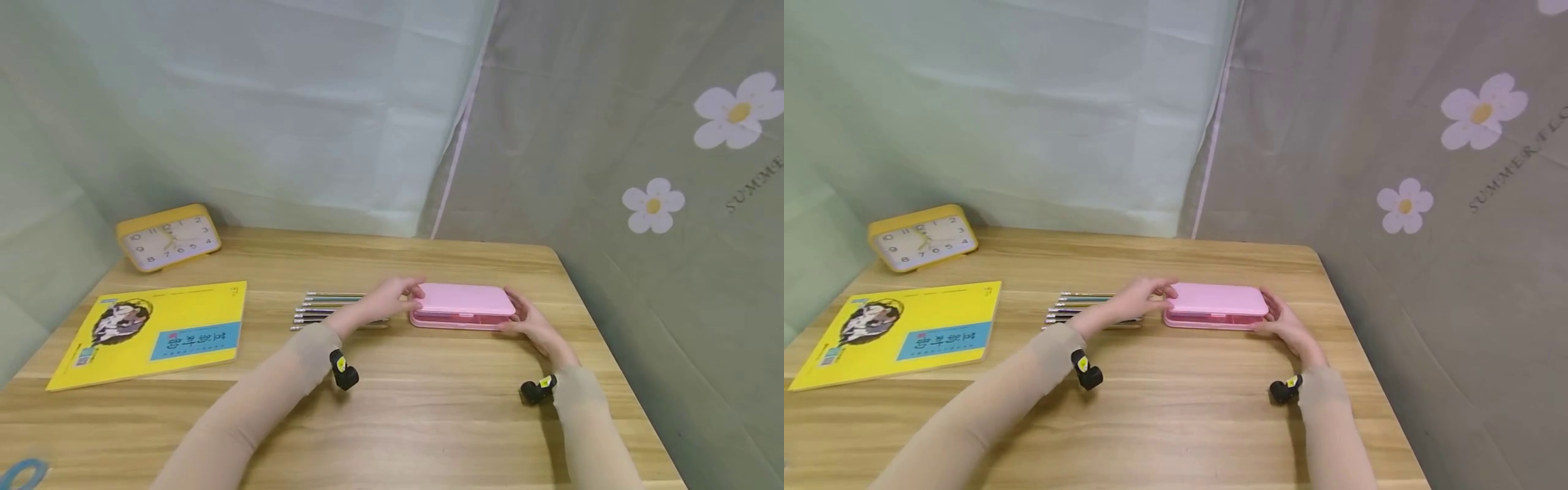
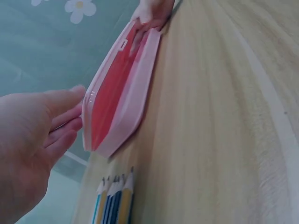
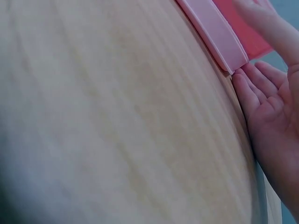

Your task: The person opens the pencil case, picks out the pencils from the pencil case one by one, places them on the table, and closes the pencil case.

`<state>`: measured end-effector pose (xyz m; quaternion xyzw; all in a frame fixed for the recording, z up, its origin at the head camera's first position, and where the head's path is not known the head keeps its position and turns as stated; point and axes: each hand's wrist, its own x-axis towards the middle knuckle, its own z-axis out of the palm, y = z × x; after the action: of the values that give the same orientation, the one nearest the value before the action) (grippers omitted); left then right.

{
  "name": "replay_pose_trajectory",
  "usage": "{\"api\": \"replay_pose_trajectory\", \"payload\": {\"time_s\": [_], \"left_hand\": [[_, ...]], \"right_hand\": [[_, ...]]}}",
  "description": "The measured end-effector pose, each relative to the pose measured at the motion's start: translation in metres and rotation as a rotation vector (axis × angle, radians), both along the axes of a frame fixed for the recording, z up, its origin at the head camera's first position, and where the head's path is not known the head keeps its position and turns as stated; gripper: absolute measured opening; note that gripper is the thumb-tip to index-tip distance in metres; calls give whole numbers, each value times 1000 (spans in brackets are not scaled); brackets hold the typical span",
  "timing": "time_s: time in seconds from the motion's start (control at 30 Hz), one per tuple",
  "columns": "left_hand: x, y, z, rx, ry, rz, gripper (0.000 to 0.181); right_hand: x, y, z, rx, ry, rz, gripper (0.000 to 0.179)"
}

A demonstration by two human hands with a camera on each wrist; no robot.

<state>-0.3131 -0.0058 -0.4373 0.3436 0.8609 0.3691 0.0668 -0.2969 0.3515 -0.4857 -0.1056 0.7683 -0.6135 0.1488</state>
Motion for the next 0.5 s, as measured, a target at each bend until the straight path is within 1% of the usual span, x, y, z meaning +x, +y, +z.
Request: {"api": "replay_pose_trajectory", "payload": {"time_s": [0.13, 0.23, 0.33, 0.5], "left_hand": [[2, 4, -5, 35, -46, 30, 59], [4, 6, -7, 61, -76, 45, 61], [5, 8, -9, 62, -77, 51, 63], [5, 9, -14, 42, -40, 60, 63]], "right_hand": [[0, 0, 0, 48, 13, -11, 92], [-1, 0, 0, 64, 11, -21, 87], [-2, 0, -1, 63, 12, -24, 84], [-3, 1, -1, 65, 22, -18, 84]]}}
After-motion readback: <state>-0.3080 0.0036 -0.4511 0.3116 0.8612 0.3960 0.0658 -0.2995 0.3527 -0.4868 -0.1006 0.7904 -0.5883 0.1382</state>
